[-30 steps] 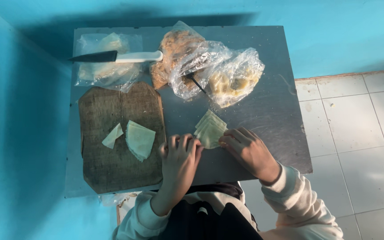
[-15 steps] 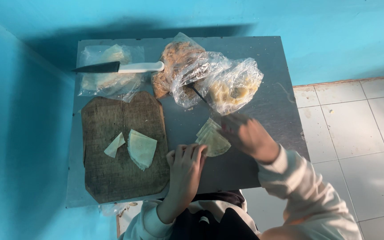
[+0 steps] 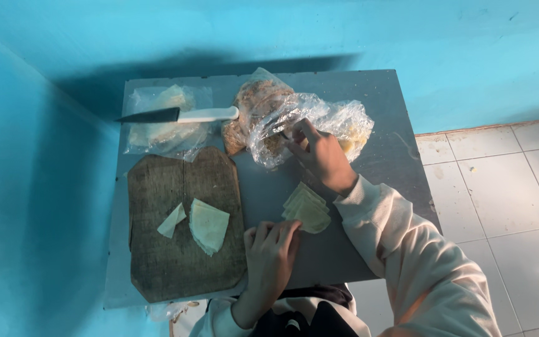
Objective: The person sits at a small table folding filled pastry wrappers. They take thin square wrappers, spoon filling from a plastic bag onto a wrapper using a spoon, then fold and press the wrapper closed, adding finished folded pastries to a stack on the table.
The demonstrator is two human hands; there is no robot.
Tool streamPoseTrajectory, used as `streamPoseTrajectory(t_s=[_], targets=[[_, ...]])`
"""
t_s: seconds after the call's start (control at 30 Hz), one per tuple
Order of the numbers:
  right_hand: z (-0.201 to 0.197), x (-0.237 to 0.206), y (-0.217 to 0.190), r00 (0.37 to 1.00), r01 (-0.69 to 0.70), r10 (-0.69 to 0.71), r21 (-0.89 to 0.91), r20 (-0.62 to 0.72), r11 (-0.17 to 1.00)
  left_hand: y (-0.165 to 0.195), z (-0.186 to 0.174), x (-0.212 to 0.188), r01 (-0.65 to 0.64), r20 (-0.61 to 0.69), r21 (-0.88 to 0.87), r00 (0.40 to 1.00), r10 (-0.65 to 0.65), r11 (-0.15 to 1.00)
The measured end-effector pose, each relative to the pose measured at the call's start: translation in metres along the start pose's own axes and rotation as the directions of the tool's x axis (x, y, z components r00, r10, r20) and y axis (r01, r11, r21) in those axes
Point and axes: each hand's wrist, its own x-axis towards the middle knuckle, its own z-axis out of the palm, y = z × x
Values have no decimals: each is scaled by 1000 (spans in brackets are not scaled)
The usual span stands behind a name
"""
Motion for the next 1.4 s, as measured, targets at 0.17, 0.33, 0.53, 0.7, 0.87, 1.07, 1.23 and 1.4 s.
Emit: streamPoseTrajectory(t_s=[0.17,0.33,0.53,0.7,0.87,1.07,1.23,1.4], targets=[[6,8,-2,999,-36,36,-2,-4,999,2,-1,-1,19,13,-28,1000,-19,999],[3,5,-12,991,-94,110,-195,76,976,0,-1,0,15,24,-27,1000,-14,1000],[6,4,-3,998,-32,49,-356,37,934,-2,5,-3,24,17,-49,1000,-23,999],[14,0,3,997,-29,56,-417,52,908,-5,6,-6,59,95,-123,994,-48,991],[15,0,1,999,-24,36,-452,18,892,-7,4,-7,73,148,-239,988,-38,968],[14,6,-16,992,-112,128,-571,-11,813,-9,1,-9,77,174,-312,985,-23,947],[-3,14,-36,943,-276,332,-493,29,825,-12,5,-13,155,231,-351,970,-75,923],[-10,35,-39,999,-33,32,-41,-22,999,-14,17,-15,182,213,-341,970,-112,922]])
